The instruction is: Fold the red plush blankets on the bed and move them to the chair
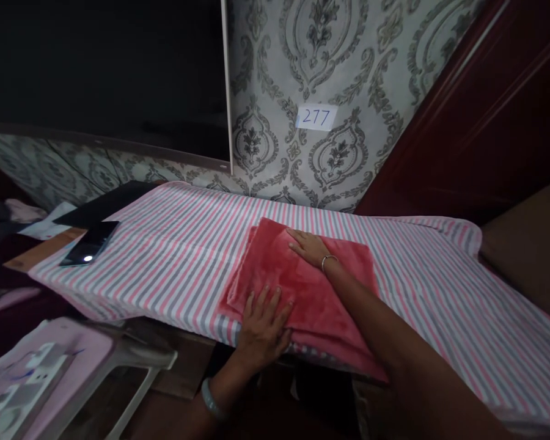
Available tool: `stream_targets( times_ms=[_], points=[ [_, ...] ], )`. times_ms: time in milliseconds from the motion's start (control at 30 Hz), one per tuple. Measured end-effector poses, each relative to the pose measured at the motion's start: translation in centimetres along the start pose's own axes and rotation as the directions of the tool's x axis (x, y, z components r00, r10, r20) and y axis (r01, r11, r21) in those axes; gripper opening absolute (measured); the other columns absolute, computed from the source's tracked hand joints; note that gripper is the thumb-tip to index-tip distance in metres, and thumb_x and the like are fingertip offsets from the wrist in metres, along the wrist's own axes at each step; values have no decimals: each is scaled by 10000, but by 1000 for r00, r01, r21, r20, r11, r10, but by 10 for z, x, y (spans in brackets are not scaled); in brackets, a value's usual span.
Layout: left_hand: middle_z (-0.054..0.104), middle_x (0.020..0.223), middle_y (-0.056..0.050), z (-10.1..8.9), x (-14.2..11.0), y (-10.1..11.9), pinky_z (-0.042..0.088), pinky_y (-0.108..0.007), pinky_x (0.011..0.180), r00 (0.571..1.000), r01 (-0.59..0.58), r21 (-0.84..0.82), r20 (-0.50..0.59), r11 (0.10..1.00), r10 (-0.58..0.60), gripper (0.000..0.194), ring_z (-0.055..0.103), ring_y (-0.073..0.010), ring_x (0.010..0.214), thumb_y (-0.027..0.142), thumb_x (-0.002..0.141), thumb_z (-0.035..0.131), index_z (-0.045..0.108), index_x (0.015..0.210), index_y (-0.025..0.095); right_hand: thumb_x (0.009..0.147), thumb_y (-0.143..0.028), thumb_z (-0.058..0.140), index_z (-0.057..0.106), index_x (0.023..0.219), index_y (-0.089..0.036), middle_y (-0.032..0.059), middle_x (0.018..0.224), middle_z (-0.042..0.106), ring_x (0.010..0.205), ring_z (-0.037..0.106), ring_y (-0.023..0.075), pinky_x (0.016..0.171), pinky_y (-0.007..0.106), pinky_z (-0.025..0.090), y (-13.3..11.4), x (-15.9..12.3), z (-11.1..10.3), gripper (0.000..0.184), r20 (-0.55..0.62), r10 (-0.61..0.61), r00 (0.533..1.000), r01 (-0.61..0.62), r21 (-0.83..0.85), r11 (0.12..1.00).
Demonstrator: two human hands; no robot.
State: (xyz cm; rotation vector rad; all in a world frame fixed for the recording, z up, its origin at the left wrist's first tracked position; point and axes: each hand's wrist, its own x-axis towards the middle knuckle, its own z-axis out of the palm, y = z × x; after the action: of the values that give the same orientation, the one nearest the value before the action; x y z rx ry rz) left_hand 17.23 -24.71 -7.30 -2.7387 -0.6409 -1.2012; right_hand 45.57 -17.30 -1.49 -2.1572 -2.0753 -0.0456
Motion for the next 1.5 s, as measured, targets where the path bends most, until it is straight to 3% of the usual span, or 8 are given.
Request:
stream_targets(
  times_ms=[333, 467, 600, 700, 900, 1033, 1267, 1500],
  points=[
    [578, 1484, -110, -15, 7, -1, 276, -549, 1185, 999, -34, -18, 37, 999, 35, 493, 470, -329, 1401, 393, 948, 575, 603, 1416, 240, 1063, -518, 312, 275, 1631, -281, 94, 1674, 288, 1526, 296, 330, 1183, 592, 331, -21, -2, -29, 617, 92, 110, 990, -108, -19, 994],
    [593, 1458, -138, -30, 14, -12, 209, -604, 1211, 1000, 25, 11, 15, 1000, -25, 468, 479, -332, 1393, 343, 951, 556, 609, 1391, 195, 1076, -468, 291, 322, 1616, -305, 57, 1696, 234, 1566, 167, 322, 1225, 605, 229, -69, -16, -37, 565, -2, -174, 985, 174, 20, 985],
    [619, 1408, -163, -26, 5, -22, 230, -634, 1193, 996, 93, 85, 8, 992, -94, 420, 422, -391, 1435, 362, 938, 587, 667, 1308, 182, 1076, -488, 328, 331, 1608, -332, 42, 1680, 285, 1568, 168, 292, 1238, 603, 180, -117, -30, -28, 554, 92, -512, 854, 508, 66, 859],
    [612, 1419, -166, -16, -7, -25, 234, -620, 1193, 996, 92, 92, 0, 992, -92, 431, 397, -392, 1458, 379, 933, 606, 665, 1319, 196, 1062, -528, 374, 325, 1607, -334, 43, 1671, 307, 1563, 186, 290, 1236, 622, 162, -118, -16, -21, 581, 164, -560, 812, 562, 39, 826],
    [561, 1500, -143, -10, -13, -26, 226, -580, 1194, 996, 87, 51, -31, 995, -86, 473, 411, -362, 1460, 361, 944, 584, 620, 1393, 218, 1060, -539, 341, 259, 1627, -355, 35, 1694, 237, 1547, 237, 329, 1188, 611, 313, -57, 52, -20, 602, 159, -215, 963, 222, -26, 975],
    [583, 1479, -140, -11, -11, -26, 240, -564, 1187, 993, 104, 25, -61, 994, -102, 446, 446, -351, 1437, 361, 944, 587, 642, 1363, 217, 1064, -554, 272, 192, 1652, -303, 61, 1642, 365, 1463, 417, 306, 1143, 505, 426, -34, 70, -10, 644, 195, -73, 978, 49, 124, 991],
    [608, 1453, -134, -12, -9, -28, 256, -565, 1187, 994, 88, 47, -69, 995, -85, 432, 484, -359, 1405, 355, 936, 590, 659, 1337, 210, 1061, -581, 278, 232, 1644, -313, 48, 1592, 454, 1430, 461, 290, 1139, 452, 419, -38, 63, -4, 643, 143, -41, 989, 19, 151, 988],
    [602, 1459, -142, -4, -9, -34, 250, -561, 1193, 991, 77, 62, -118, 995, -69, 407, 453, -360, 1433, 341, 937, 574, 683, 1309, 215, 1077, -515, 297, 227, 1643, -283, 62, 1701, 202, 1560, 209, 286, 1239, 543, 243, -59, 46, -35, 615, 137, 86, 987, -103, 119, 988]
  ],
)
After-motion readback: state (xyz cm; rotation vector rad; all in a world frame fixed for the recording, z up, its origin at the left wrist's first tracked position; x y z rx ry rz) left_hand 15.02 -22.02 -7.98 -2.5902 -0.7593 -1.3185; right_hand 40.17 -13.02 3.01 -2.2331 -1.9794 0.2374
